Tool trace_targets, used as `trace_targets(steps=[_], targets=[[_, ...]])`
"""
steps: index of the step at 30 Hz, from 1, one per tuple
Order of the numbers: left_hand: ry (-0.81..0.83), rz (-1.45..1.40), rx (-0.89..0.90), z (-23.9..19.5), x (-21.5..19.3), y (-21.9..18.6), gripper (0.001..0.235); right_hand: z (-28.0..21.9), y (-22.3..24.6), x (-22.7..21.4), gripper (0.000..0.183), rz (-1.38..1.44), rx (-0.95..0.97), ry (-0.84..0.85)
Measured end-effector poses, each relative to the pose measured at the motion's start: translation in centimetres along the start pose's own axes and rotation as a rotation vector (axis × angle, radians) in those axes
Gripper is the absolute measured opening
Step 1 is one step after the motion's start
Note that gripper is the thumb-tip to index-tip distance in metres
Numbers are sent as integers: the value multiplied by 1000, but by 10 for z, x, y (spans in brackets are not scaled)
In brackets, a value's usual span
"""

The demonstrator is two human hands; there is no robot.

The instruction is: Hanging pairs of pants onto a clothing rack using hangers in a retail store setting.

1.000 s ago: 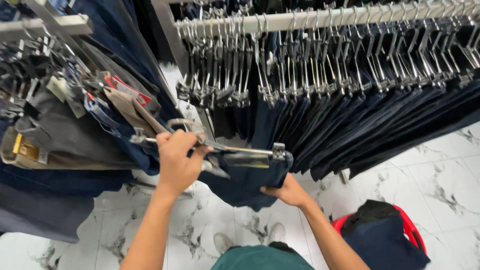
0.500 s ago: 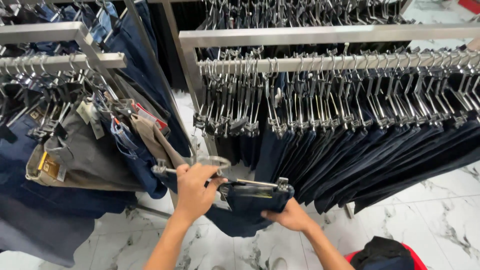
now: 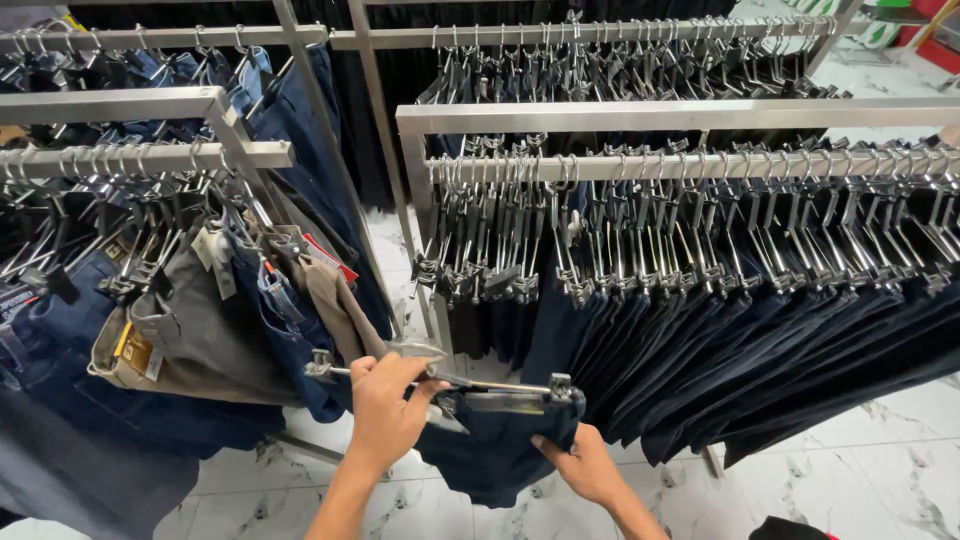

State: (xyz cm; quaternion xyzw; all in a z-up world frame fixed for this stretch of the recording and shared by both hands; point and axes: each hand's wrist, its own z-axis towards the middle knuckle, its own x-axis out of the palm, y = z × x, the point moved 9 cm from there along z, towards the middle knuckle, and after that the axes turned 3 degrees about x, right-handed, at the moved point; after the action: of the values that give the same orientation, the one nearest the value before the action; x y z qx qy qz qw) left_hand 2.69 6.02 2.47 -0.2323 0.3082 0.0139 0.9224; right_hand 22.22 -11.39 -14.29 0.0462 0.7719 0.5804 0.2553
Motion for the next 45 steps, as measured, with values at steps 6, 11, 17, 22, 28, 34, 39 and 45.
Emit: trace_targets(steps=[6, 11, 17, 22, 28, 34, 39, 45], targets=[[-14, -61, -34, 0, -16, 24, 9, -10, 5, -8, 15, 28, -87, -173], [-16, -67, -80, 4, -26, 36, 8, -13, -12, 9, 15, -50, -196, 78], [-40, -57, -35, 11, -36, 19, 7, -4, -55, 2, 28, -182, -73, -37], [-104, 14, 23, 21, -41, 2, 9, -7, -92, 55, 44, -334, -67, 391], [-160, 62, 78, 19, -41, -11, 11, -8, -65, 36, 23, -72, -32, 102], [-132, 47, 113, 21, -37, -32, 16, -12, -12, -4, 37, 113, -99, -131], [-64, 17, 75, 16, -24, -29, 11, -11, -14, -2, 13, 40, -28, 21], [-64, 16, 19, 7, -13, -19, 12, -15, -29, 17, 39, -120, -115, 127]])
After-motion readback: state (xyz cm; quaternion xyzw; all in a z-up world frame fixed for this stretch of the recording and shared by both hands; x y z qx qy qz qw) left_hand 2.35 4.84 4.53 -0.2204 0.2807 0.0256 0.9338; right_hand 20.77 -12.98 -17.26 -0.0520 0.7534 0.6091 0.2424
